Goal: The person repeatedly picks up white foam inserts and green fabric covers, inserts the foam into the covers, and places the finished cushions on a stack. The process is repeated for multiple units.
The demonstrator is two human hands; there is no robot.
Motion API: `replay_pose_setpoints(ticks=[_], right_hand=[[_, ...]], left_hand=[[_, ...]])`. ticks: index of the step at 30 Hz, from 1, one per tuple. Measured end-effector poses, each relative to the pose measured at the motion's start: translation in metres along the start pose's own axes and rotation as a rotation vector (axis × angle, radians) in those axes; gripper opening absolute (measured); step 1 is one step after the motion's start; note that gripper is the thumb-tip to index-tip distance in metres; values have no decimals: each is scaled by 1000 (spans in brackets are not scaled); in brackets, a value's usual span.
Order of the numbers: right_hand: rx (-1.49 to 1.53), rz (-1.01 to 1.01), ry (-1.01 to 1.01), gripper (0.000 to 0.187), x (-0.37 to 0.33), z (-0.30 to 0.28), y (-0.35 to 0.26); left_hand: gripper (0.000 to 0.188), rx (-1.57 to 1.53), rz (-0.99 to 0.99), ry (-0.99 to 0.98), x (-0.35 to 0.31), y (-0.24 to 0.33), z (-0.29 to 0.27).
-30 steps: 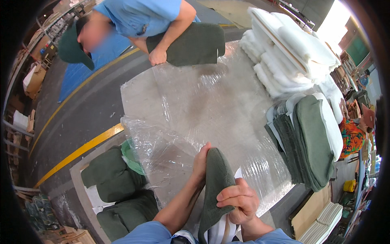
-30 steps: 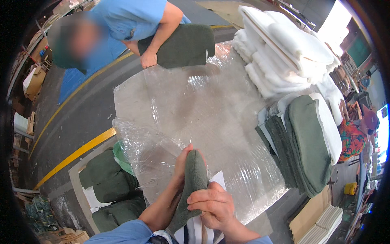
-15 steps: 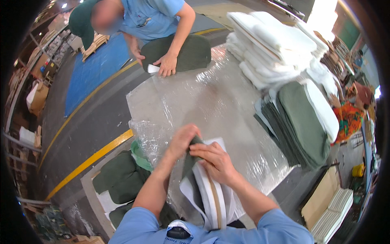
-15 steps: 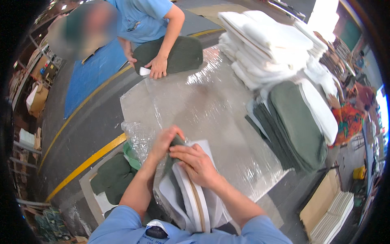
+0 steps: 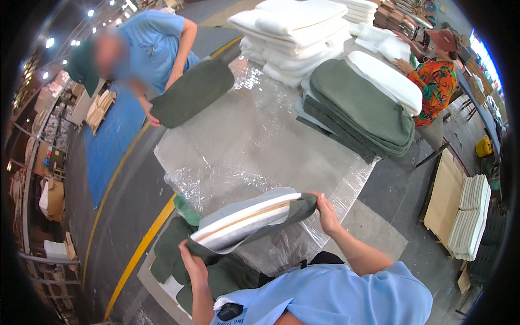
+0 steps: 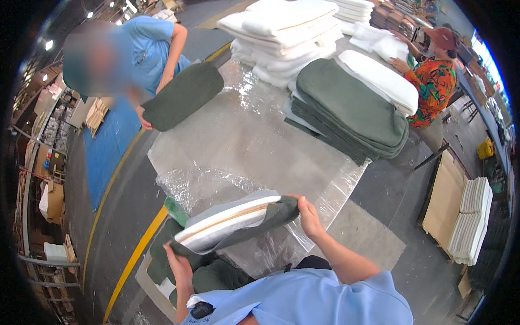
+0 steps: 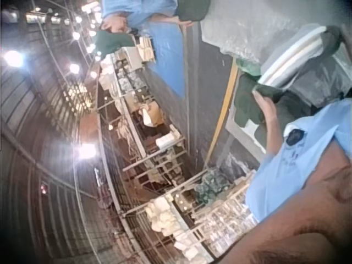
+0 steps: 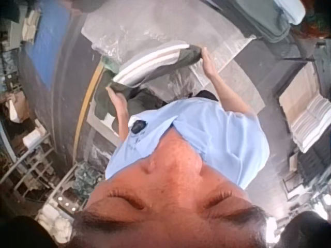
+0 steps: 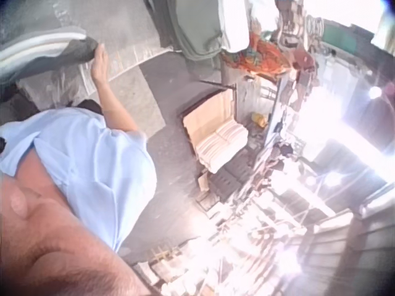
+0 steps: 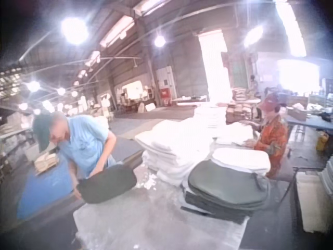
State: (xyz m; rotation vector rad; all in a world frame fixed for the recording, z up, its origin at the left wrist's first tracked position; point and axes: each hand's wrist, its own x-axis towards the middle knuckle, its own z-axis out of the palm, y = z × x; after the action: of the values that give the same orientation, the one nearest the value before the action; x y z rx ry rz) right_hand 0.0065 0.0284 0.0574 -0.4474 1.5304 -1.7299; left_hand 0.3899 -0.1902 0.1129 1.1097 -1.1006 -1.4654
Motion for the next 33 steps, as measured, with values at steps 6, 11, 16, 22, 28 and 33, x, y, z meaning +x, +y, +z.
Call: replay_pose_setpoints(ticks=[6, 11, 16, 22, 28, 33], right_hand=[[293, -54, 373, 74, 95, 29, -20], [166, -220, 462, 78, 165, 30, -78], [-205, -255, 554, 72, 189, -7, -80], [61, -354, 321, 54, 126, 16, -65], [-146, -265, 216, 62, 84, 51, -92], [-494, -169, 241, 39, 103, 29, -111]], left_hand=[[62, -200, -177, -422, -96, 7, 0], [82, -479, -392, -601, -147, -16, 66], [76, -89, -150, -974, -113, -15, 158], [68, 528, 349, -783, -47, -17, 267], [68, 581, 482, -691, 49, -29, 342], [49, 615, 437, -754, 74, -27, 379]])
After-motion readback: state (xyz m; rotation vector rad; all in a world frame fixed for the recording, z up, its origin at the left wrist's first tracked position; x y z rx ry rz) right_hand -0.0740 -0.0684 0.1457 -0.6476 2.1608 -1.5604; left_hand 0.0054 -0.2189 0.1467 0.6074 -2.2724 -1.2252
